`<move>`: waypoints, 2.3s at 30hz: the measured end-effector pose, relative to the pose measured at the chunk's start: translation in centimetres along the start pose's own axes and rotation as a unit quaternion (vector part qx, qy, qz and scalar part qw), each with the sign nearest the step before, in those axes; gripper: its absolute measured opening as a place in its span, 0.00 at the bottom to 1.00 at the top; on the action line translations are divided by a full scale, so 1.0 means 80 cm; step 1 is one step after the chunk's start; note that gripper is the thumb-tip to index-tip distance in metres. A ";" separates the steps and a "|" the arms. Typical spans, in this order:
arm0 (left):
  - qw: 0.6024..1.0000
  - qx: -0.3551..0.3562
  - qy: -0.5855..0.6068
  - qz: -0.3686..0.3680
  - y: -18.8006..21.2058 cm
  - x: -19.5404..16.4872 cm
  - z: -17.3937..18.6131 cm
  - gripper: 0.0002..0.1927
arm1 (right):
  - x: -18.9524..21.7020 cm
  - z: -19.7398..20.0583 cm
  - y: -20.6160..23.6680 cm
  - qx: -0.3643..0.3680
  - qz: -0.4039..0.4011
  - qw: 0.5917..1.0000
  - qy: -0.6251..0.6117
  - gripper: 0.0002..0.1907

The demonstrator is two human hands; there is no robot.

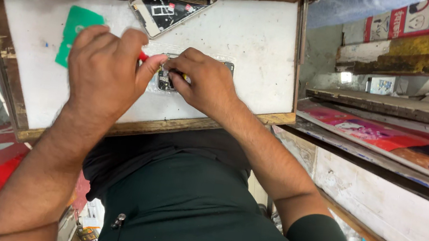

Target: The person uses a red-handled screwdriver to remove screws from a disassembled smartphone lying on a workbench. The person then picks up the phone's back cover and inspects it.

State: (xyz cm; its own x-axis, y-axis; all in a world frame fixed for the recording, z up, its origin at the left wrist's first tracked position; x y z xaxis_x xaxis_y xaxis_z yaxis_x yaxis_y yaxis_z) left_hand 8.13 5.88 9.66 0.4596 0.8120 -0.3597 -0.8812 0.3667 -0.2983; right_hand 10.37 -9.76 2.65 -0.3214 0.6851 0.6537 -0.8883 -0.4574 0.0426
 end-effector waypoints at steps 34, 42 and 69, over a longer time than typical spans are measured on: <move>0.990 -0.108 0.087 0.013 0.037 0.030 -0.025 0.20 | 0.011 0.004 -0.011 0.036 -0.022 0.999 0.020 0.10; 0.987 -0.123 0.104 0.012 0.044 0.028 -0.021 0.20 | 0.023 -0.005 -0.015 0.061 0.010 0.995 0.083 0.11; 0.958 -0.181 0.213 0.071 0.052 0.056 -0.018 0.19 | 0.010 0.018 -0.063 0.028 0.068 0.997 0.011 0.07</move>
State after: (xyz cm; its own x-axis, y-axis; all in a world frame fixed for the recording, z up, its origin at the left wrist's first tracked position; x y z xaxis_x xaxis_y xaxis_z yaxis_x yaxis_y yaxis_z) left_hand 6.70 10.38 5.56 0.4101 0.5554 -0.7234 -0.8772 0.0229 -0.4797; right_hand 15.04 -7.71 4.06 -0.4459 0.6263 0.6395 -0.8160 -0.5781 -0.0028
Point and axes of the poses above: each hand's wrist, its own y-axis away from the middle knuckle, its own z-axis out of the back of the hand, x = y × z, the point moved 7 cm from there along -y, towards the middle knuckle, and after that the axes turned 10 degrees about -z, right-handed, at the moved point
